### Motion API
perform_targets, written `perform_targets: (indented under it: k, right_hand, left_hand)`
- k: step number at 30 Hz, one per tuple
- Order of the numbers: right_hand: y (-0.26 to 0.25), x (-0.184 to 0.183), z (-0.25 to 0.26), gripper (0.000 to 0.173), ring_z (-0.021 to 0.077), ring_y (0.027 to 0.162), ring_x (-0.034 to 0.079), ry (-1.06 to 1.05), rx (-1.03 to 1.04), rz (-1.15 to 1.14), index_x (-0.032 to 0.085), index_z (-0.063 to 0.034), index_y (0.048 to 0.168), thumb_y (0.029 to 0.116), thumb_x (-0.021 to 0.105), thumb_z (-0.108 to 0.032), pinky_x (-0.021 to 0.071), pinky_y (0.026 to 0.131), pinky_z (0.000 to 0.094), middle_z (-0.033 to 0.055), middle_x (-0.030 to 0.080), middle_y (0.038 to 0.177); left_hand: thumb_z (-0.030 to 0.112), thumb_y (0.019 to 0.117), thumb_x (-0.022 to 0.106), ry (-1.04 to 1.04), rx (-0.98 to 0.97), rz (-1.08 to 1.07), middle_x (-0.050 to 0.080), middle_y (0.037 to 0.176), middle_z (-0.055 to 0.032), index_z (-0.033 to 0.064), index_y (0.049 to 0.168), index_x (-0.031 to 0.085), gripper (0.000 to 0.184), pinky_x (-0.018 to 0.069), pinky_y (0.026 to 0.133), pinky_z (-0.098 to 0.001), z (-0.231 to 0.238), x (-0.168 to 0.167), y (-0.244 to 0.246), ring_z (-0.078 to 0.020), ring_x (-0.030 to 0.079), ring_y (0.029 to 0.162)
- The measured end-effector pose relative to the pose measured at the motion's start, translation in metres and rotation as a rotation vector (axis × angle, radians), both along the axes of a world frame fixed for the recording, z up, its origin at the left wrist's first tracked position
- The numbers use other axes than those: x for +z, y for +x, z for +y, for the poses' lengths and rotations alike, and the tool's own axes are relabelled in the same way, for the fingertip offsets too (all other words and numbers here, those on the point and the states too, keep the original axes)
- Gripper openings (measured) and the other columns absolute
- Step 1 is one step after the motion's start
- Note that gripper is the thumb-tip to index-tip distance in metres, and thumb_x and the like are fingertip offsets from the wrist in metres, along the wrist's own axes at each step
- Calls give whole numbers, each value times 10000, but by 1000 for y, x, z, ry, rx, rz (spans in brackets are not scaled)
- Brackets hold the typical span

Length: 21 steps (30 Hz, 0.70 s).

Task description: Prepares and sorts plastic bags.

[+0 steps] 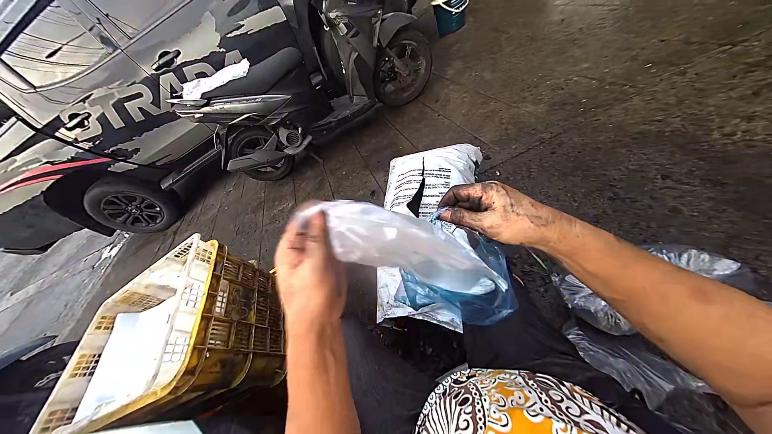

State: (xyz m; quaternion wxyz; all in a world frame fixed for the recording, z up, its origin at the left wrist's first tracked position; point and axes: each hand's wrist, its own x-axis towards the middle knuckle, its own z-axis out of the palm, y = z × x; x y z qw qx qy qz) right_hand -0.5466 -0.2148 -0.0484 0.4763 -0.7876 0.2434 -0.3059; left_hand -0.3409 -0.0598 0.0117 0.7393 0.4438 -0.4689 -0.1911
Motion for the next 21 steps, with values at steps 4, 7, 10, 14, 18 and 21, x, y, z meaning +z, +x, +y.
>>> perform_targets:
  k: [4,7,10,14,18,21]
  right_hand:
    - [6,-5,-7,106,-5,545,521,60,-24,3,683,-11,991,1018,592,-58,443,536,173,-16,611,669]
    - [12,-5,-20,122,23,525,559,93,-46,-13,674,-28,1020,1038,589,-115,474,493,181,0,639,694]
    - [29,8,-30,132,40,567,571,40,-34,-33,657,-3,1045,1046,554,-84,513,561,209,12,621,730]
    - [89,54,-37,142,13,652,566,-149,94,-46,652,7,1081,1045,538,-70,514,661,208,13,618,787]
    - [179,115,-24,182,-27,718,556,-371,210,-145,650,-10,1123,1056,536,-136,494,708,183,6,629,863]
    - [248,161,-2,208,-37,794,585,-391,295,-298,633,-15,1159,1060,533,-168,509,774,172,0,632,936]
  left_hand:
    - [256,1127,158,-269,133,182,736,1055,8,153,1138,587,442,588,919,-330,40,24,62,-131,707,1043]
    - [340,1129,201,-349,10,215,706,890,33,149,1023,642,492,577,692,-203,78,-1,126,-38,680,782]
    - [345,1119,137,-65,246,228,645,620,138,254,773,631,610,475,499,-138,97,-17,101,45,574,519]
    - [39,1040,403,369,259,94,676,768,93,48,992,635,237,575,695,-202,104,-79,52,16,656,701]
    - [65,1022,515,501,22,161,670,803,56,-2,1031,640,142,566,735,-207,101,-132,48,12,648,731]
    - [85,1024,519,519,18,242,660,779,53,13,1005,640,142,559,719,-203,106,-147,49,9,641,712]
